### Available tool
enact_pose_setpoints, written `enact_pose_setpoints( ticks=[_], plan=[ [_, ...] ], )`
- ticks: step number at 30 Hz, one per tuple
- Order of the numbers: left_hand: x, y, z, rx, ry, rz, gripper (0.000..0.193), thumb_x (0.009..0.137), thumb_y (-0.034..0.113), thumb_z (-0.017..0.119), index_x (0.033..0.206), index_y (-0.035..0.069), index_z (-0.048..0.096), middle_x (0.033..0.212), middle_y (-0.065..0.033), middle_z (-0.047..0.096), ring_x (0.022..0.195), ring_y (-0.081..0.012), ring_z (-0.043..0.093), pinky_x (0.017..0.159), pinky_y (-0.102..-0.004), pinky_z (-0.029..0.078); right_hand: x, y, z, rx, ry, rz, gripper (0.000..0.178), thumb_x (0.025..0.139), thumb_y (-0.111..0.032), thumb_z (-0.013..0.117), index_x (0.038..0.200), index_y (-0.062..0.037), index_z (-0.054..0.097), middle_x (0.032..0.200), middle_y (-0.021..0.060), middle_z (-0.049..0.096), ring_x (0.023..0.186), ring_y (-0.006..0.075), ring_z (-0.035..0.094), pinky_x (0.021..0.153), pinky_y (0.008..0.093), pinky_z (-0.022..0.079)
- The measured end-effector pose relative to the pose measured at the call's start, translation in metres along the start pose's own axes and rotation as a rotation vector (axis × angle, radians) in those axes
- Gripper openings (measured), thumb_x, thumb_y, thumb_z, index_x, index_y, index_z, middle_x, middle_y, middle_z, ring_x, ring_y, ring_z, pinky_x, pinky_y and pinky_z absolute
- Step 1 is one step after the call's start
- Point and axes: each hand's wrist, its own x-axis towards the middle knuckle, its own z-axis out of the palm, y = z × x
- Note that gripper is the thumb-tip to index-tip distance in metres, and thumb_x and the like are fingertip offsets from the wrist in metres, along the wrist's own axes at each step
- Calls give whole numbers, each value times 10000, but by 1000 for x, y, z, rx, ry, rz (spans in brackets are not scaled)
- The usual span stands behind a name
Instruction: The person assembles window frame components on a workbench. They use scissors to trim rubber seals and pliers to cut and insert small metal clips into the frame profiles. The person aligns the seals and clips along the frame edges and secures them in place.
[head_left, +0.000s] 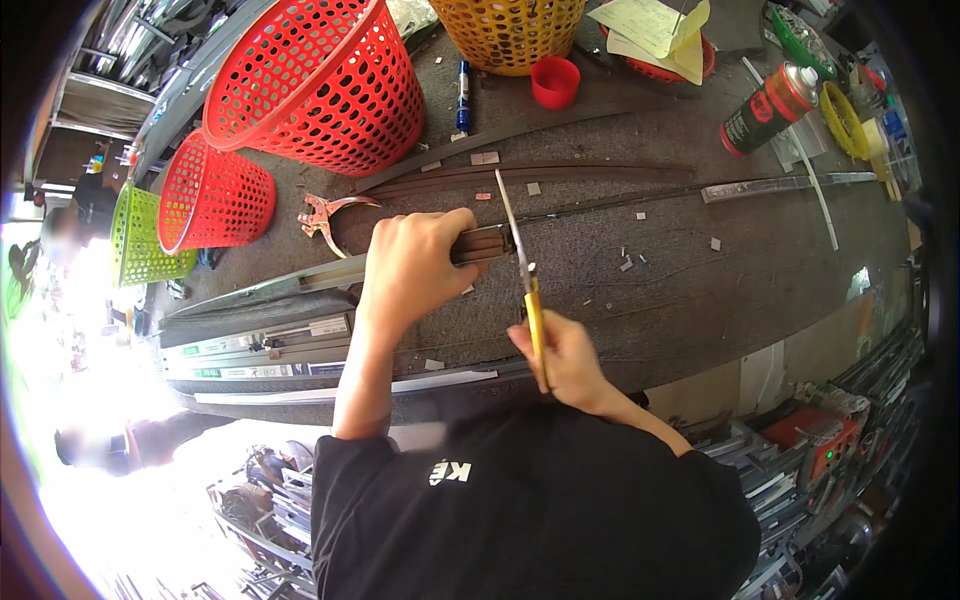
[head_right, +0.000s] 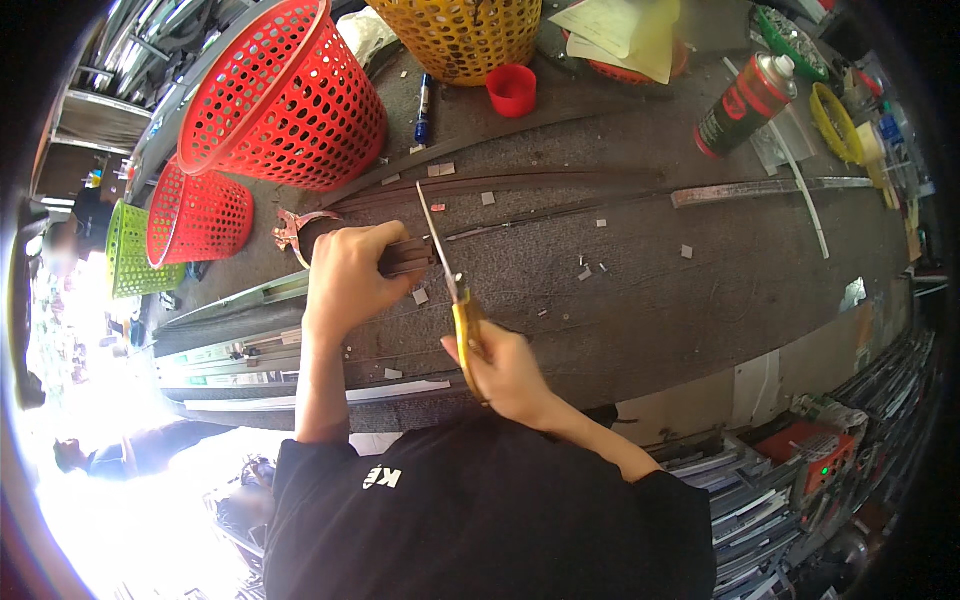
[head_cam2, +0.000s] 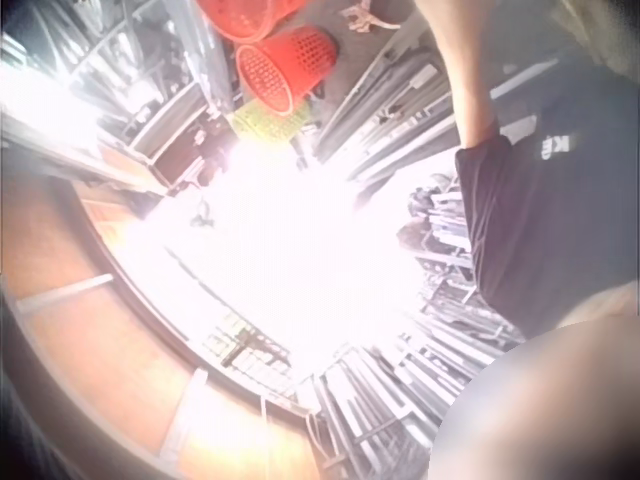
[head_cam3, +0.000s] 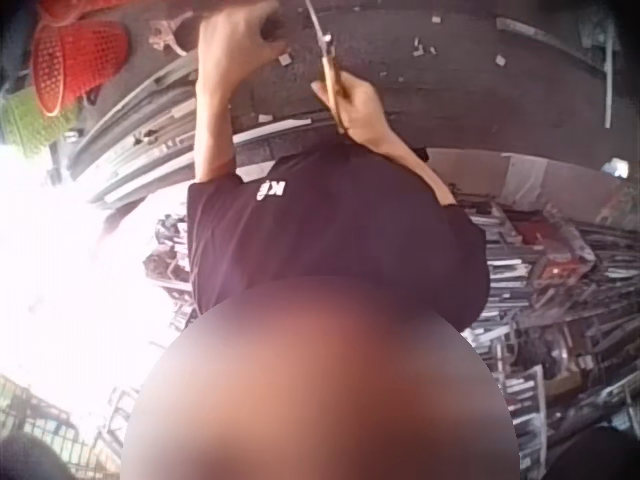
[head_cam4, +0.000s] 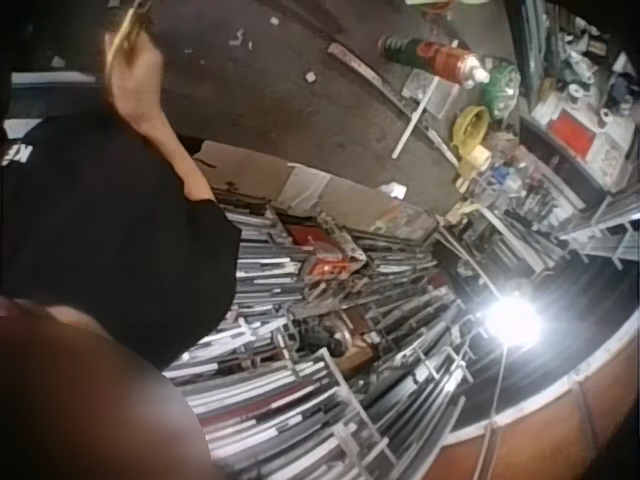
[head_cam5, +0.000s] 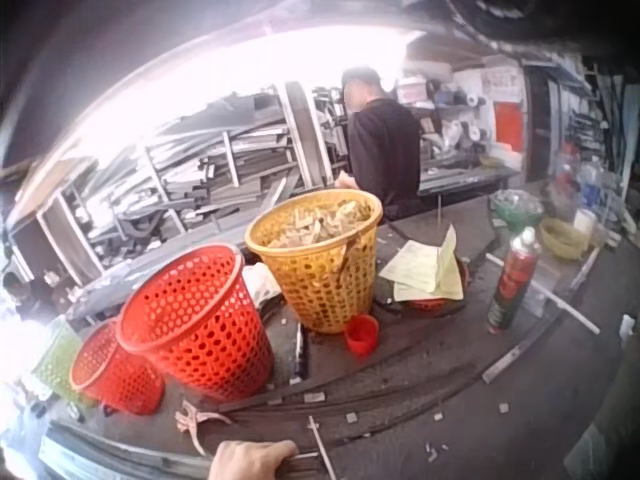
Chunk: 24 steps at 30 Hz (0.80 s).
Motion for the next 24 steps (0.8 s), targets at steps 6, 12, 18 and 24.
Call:
enact_pose_setpoints(
  ticks=[6,12,18,24],
  plan=[
    [-1,0,-2,-27,-16,-19,230,678,202,818,794,85,658,701,-106,682,678,-317,686,626,-410,525,1,2,7,255,164,-284,175,1034,-166,599,897,-57,589,640,-64,509,522,6,422,474,215,336],
    [-1,3,-6,-11,17,-9,221,678,199,813,770,82,650,678,-107,668,649,-313,679,609,-405,517,15,12,11,213,310,-605,215,1052,-210,556,933,-47,630,699,-41,541,520,15,468,459,198,364],
    [-4,2,-9,4,43,12,222,668,202,810,770,90,647,679,-107,667,652,-323,676,605,-411,517,19,20,11,475,408,-520,203,1032,-224,600,985,-30,638,691,-13,568,572,21,468,507,229,380],
    [-3,1,-6,-18,1,-22,215,654,178,814,771,85,660,710,-104,690,679,-319,689,627,-410,528,11,22,-3,85,337,-389,226,1025,-206,598,1030,18,634,771,74,659,682,98,607,635,282,492]
  ],
)
